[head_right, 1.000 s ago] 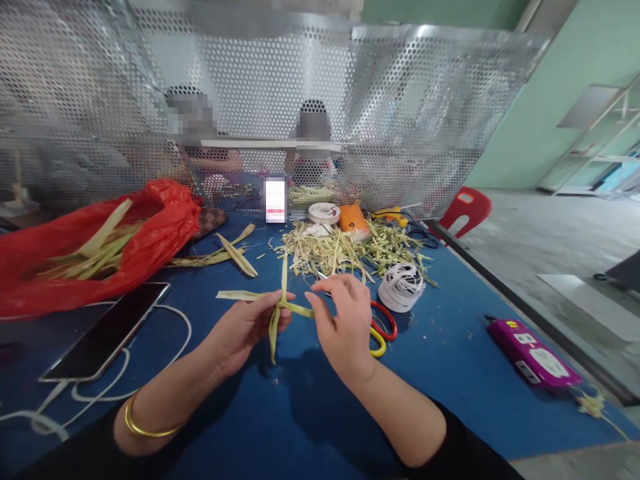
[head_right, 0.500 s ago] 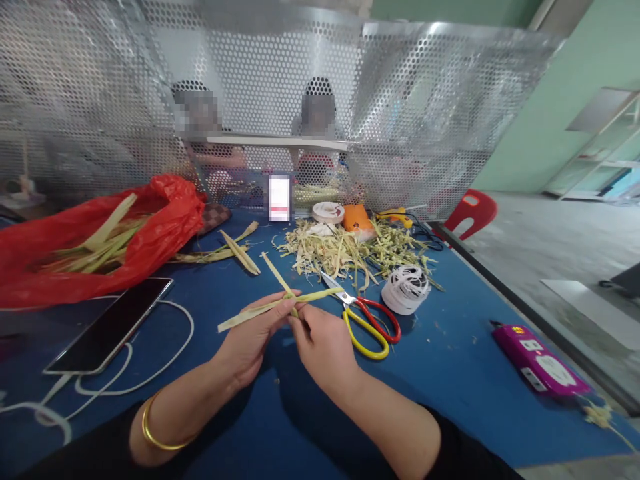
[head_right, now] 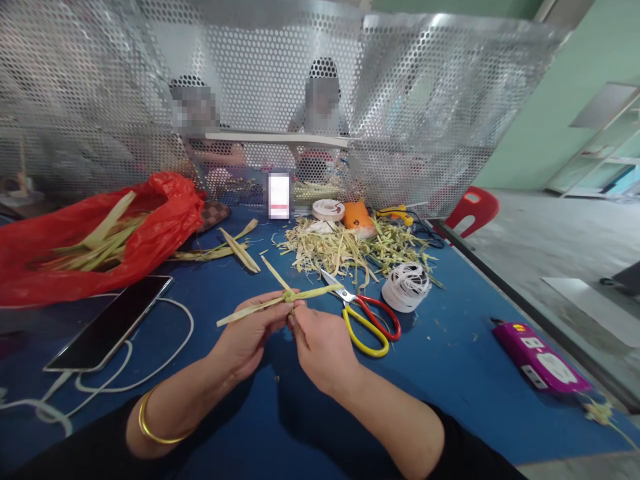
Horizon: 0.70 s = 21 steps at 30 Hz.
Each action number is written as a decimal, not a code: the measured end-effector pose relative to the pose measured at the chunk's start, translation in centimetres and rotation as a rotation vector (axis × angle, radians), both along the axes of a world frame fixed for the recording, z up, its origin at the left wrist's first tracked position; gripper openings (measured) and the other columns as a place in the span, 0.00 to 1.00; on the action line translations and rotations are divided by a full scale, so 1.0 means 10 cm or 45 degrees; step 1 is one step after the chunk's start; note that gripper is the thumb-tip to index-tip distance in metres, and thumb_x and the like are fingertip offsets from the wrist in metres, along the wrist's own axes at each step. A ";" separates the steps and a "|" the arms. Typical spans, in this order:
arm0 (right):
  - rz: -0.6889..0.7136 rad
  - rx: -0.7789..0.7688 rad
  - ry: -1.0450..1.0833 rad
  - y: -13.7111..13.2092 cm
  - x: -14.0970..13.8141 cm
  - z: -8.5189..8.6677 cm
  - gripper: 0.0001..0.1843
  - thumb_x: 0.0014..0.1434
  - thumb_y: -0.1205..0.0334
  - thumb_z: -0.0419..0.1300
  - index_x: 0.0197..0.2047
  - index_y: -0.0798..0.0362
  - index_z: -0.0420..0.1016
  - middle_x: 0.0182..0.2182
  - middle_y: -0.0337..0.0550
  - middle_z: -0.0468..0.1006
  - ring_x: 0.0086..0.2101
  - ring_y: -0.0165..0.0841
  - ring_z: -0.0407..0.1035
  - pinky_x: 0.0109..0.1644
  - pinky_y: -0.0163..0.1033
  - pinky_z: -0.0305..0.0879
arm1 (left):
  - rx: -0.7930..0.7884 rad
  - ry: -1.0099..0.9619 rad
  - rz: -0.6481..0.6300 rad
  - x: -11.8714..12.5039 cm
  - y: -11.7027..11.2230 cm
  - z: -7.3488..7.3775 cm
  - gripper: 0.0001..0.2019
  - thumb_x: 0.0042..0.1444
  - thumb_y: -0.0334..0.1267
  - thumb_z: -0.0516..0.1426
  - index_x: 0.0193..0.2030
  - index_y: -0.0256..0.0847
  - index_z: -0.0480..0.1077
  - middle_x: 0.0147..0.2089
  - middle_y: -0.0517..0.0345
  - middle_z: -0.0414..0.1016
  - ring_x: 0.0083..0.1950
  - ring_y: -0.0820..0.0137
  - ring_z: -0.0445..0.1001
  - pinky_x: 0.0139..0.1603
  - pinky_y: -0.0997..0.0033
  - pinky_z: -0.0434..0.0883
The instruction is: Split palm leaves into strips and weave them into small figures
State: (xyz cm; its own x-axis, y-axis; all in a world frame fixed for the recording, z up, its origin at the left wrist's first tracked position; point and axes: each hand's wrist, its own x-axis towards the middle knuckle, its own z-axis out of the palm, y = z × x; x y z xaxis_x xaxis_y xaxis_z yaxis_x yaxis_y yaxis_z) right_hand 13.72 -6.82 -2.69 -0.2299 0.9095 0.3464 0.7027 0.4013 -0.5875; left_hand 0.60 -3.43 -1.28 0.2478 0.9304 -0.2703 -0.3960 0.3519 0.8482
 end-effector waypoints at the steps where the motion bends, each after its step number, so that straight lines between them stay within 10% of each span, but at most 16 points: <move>1: 0.006 0.029 -0.020 0.00 0.00 0.01 0.14 0.65 0.64 0.44 0.28 0.51 0.61 0.23 0.41 0.73 0.24 0.31 0.67 0.30 0.33 0.57 | -0.020 -0.002 0.008 0.00 0.00 0.01 0.12 0.39 0.31 0.67 0.34 0.33 0.77 0.32 0.50 0.80 0.33 0.69 0.76 0.36 0.72 0.72; 12: 0.046 0.182 -0.116 -0.02 -0.03 0.00 0.14 0.64 0.68 0.45 0.28 0.52 0.63 0.23 0.41 0.74 0.25 0.31 0.67 0.31 0.34 0.58 | -0.053 0.038 0.054 0.00 0.00 0.05 0.14 0.38 0.29 0.67 0.35 0.32 0.76 0.32 0.49 0.81 0.34 0.68 0.78 0.37 0.73 0.73; 21: -0.272 0.617 -0.189 -0.02 0.11 0.12 0.11 0.65 0.60 0.50 0.44 0.55 0.70 0.34 0.48 0.76 0.35 0.37 0.70 0.39 0.39 0.60 | 0.014 0.113 -0.060 -0.16 0.15 0.12 0.14 0.44 0.32 0.63 0.40 0.35 0.75 0.32 0.53 0.79 0.35 0.70 0.76 0.41 0.71 0.72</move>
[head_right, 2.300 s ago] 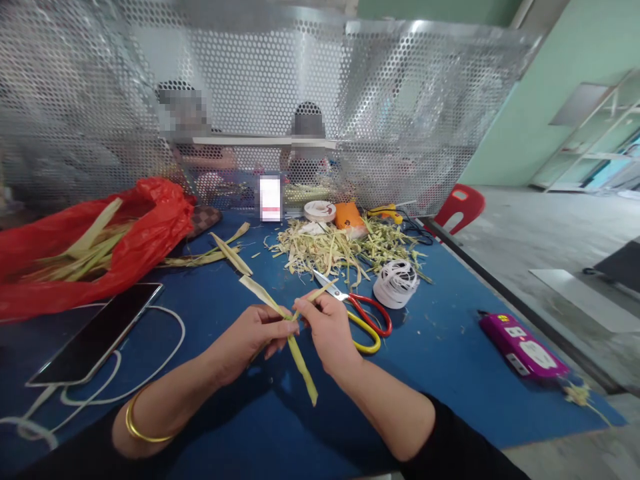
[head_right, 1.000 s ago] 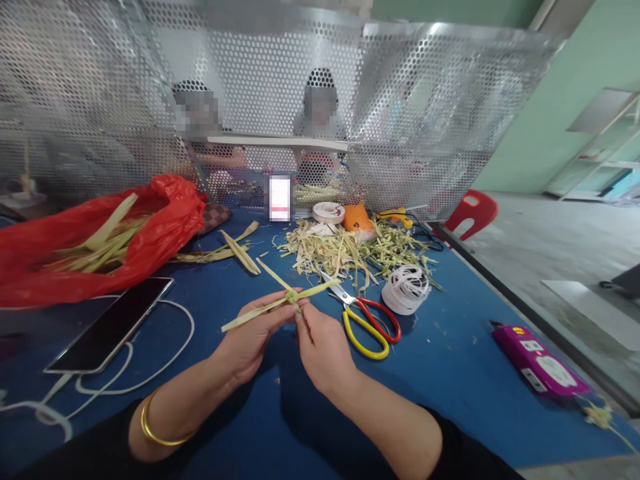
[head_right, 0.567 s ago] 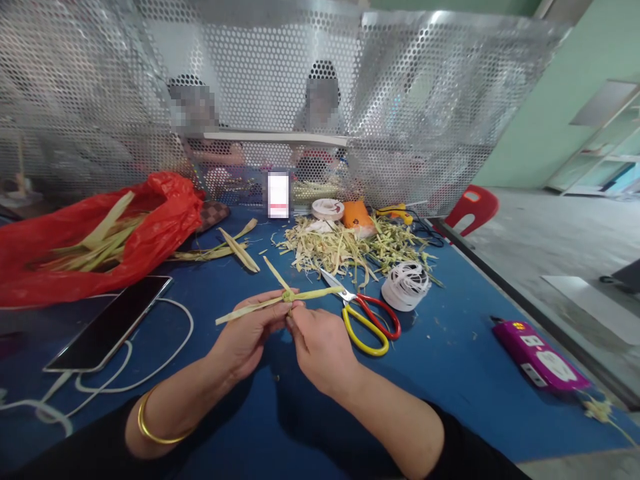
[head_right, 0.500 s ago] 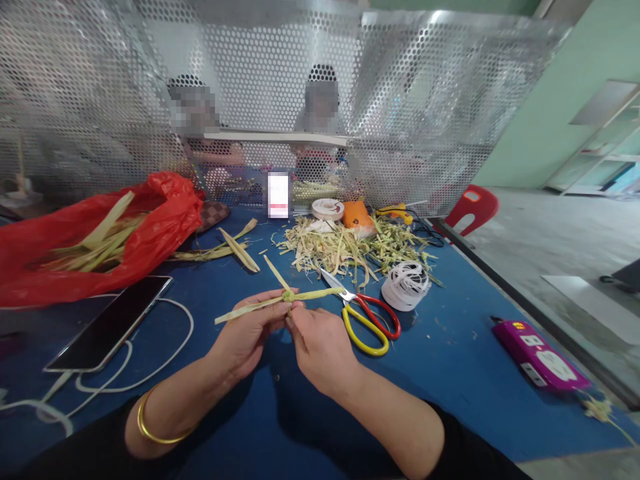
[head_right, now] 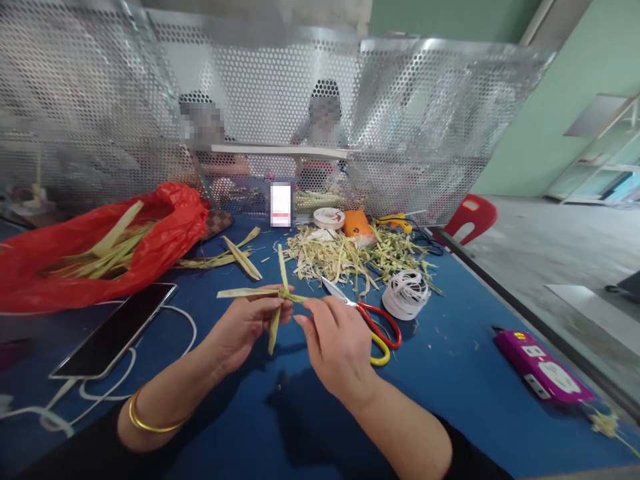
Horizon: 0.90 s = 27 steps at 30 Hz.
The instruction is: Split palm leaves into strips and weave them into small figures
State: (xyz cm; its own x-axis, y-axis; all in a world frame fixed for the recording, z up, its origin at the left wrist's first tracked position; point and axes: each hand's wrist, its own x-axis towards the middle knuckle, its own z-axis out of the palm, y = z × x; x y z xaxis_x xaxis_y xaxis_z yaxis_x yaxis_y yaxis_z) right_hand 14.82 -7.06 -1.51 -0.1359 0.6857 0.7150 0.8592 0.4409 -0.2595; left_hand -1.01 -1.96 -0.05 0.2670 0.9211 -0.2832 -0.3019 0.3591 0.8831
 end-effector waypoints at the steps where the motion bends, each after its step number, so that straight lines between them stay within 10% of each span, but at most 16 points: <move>1: -0.044 0.014 -0.008 0.02 0.02 0.01 0.11 0.64 0.59 0.52 0.44 0.54 0.70 0.36 0.49 0.76 0.37 0.38 0.69 0.41 0.41 0.59 | -0.004 0.014 -0.037 0.00 -0.01 0.00 0.13 0.44 0.33 0.63 0.39 0.34 0.75 0.30 0.54 0.78 0.33 0.71 0.75 0.40 0.71 0.72; 8: 0.097 -0.420 -0.057 0.14 -0.02 -0.11 0.14 0.65 0.62 0.50 0.28 0.52 0.66 0.22 0.38 0.73 0.26 0.32 0.66 0.39 0.38 0.56 | 0.111 0.229 0.038 0.09 -0.05 -0.09 0.15 0.40 0.38 0.67 0.36 0.36 0.75 0.31 0.57 0.78 0.31 0.73 0.74 0.34 0.76 0.70; 17: 0.294 -0.379 -0.064 0.03 -0.07 -0.09 0.13 0.63 0.67 0.48 0.28 0.53 0.67 0.24 0.41 0.72 0.27 0.31 0.64 0.38 0.38 0.55 | 0.085 0.114 0.141 0.12 -0.04 -0.14 0.12 0.34 0.34 0.68 0.29 0.35 0.76 0.24 0.59 0.76 0.26 0.74 0.71 0.29 0.77 0.68; 27: 0.375 -0.984 1.337 0.28 0.08 0.00 0.16 0.52 0.49 0.62 0.27 0.55 0.72 0.21 0.35 0.69 0.24 0.27 0.62 0.32 0.35 0.61 | 0.020 0.234 -0.350 0.06 -0.09 -0.08 0.14 0.43 0.42 0.65 0.34 0.34 0.77 0.27 0.55 0.76 0.24 0.75 0.72 0.29 0.76 0.69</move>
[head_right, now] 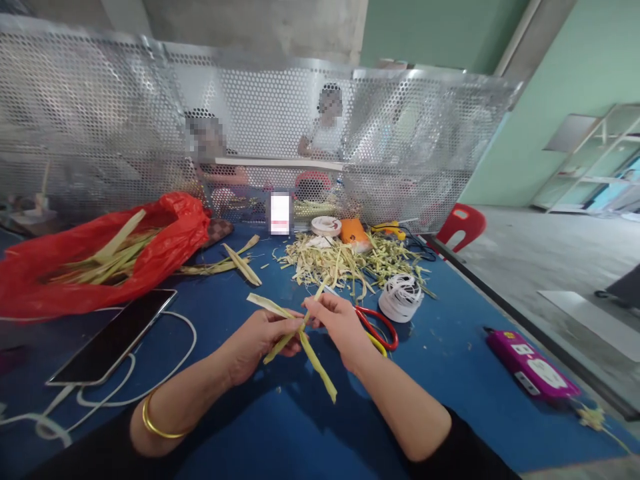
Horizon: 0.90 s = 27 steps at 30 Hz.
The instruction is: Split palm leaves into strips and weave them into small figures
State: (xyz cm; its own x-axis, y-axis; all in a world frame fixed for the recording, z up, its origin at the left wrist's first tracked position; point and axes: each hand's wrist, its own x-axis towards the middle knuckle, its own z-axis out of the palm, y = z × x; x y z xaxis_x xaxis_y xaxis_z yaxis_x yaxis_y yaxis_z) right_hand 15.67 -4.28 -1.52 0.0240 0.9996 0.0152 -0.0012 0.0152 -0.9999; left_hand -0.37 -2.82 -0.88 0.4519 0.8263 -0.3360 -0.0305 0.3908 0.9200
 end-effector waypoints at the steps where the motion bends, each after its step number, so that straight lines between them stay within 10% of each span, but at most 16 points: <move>1: 0.016 -0.013 0.040 0.00 -0.01 -0.01 0.15 0.50 0.50 0.63 0.26 0.55 0.72 0.20 0.35 0.68 0.23 0.27 0.61 0.31 0.35 0.60 | 0.001 0.011 -0.006 0.01 -0.01 -0.01 0.14 0.43 0.43 0.65 0.33 0.34 0.77 0.27 0.55 0.76 0.24 0.74 0.72 0.29 0.75 0.70; 14: -0.124 0.117 0.024 0.08 0.03 -0.06 0.18 0.53 0.48 0.60 0.32 0.56 0.77 0.23 0.39 0.75 0.24 0.29 0.68 0.34 0.37 0.66 | 0.082 -0.012 0.237 0.07 0.01 -0.04 0.10 0.41 0.37 0.68 0.30 0.34 0.77 0.25 0.51 0.78 0.24 0.71 0.75 0.31 0.71 0.74; 22: -0.043 0.408 -0.884 0.00 0.03 -0.05 0.07 0.54 0.59 0.61 0.36 0.52 0.76 0.26 0.38 0.77 0.29 0.33 0.69 0.35 0.37 0.63 | 0.129 -0.031 0.391 0.07 0.06 -0.11 0.13 0.42 0.41 0.67 0.33 0.34 0.77 0.27 0.51 0.80 0.24 0.71 0.75 0.29 0.73 0.72; 27: 0.016 0.387 -0.892 0.02 0.02 -0.11 0.07 0.54 0.62 0.61 0.38 0.52 0.75 0.26 0.37 0.77 0.27 0.31 0.69 0.33 0.35 0.63 | 0.146 -0.027 0.328 0.07 0.06 -0.15 0.15 0.44 0.46 0.65 0.32 0.33 0.77 0.29 0.50 0.80 0.25 0.70 0.75 0.31 0.72 0.72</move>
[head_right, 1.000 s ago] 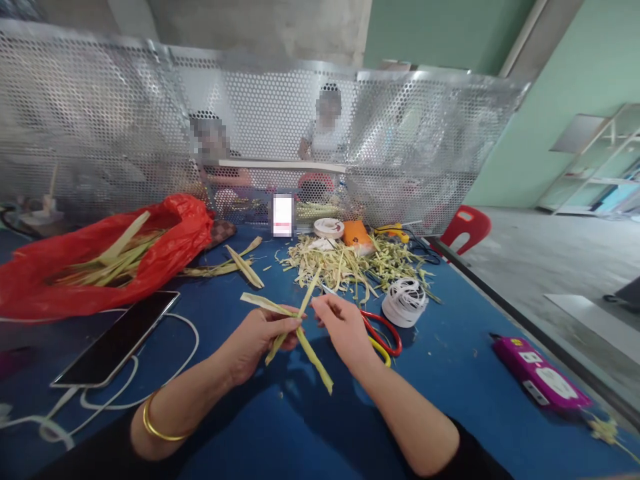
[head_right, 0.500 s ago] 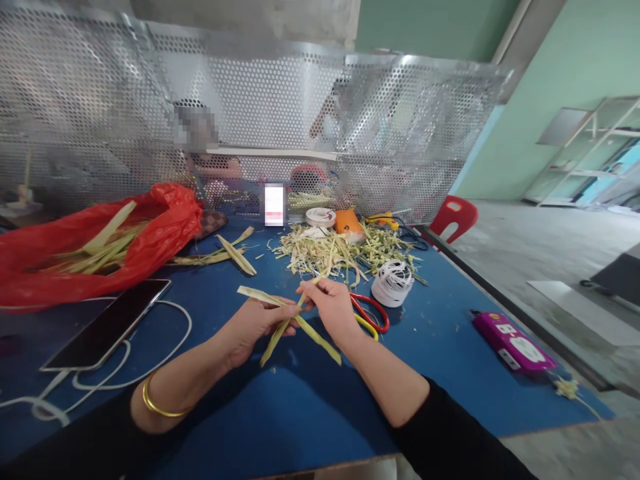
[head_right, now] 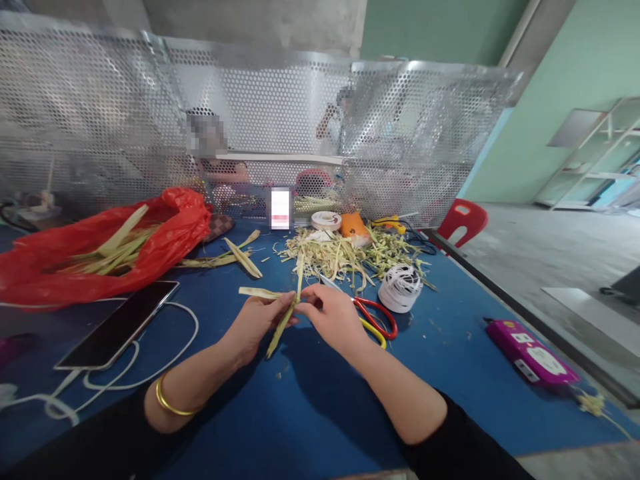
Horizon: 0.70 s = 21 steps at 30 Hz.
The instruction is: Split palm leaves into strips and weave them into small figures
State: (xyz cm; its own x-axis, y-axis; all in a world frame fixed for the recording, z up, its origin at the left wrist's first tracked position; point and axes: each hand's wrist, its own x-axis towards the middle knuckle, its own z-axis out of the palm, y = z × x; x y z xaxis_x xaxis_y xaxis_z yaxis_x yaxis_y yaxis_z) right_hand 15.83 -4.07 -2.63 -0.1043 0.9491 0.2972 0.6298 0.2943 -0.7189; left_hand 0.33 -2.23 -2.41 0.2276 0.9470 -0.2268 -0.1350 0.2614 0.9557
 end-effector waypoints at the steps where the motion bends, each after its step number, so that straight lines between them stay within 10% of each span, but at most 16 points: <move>1: 0.008 -0.026 0.027 0.01 0.00 -0.01 0.08 0.54 0.61 0.61 0.39 0.52 0.74 0.25 0.37 0.76 0.26 0.31 0.68 0.31 0.35 0.63 | -0.006 -0.012 0.013 0.00 0.00 0.00 0.15 0.44 0.46 0.65 0.31 0.33 0.77 0.29 0.50 0.80 0.25 0.69 0.76 0.32 0.72 0.72; 16: -0.176 0.350 -0.220 0.02 0.15 0.07 0.06 0.60 0.63 0.57 0.35 0.50 0.76 0.32 0.42 0.76 0.32 0.34 0.69 0.36 0.36 0.60 | 0.091 0.154 0.262 -0.25 0.26 0.20 0.13 0.45 0.44 0.63 0.33 0.36 0.78 0.32 0.50 0.79 0.24 0.74 0.73 0.26 0.76 0.68; 21: -0.062 0.443 -0.381 0.01 0.15 0.12 0.08 0.61 0.66 0.56 0.36 0.50 0.76 0.32 0.41 0.76 0.34 0.34 0.69 0.43 0.40 0.58 | 0.026 0.334 -0.201 -0.34 0.27 0.32 0.19 0.50 0.52 0.58 0.36 0.36 0.78 0.36 0.45 0.79 0.28 0.68 0.76 0.27 0.73 0.68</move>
State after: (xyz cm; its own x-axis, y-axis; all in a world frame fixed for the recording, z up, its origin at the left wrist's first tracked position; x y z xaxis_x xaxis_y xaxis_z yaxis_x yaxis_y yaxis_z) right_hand 17.36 -3.95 -1.45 -0.1920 0.8040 0.5628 0.8137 0.4510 -0.3667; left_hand -3.05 0.47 0.80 0.3086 0.9094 -0.2787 0.1580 0.2400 0.9578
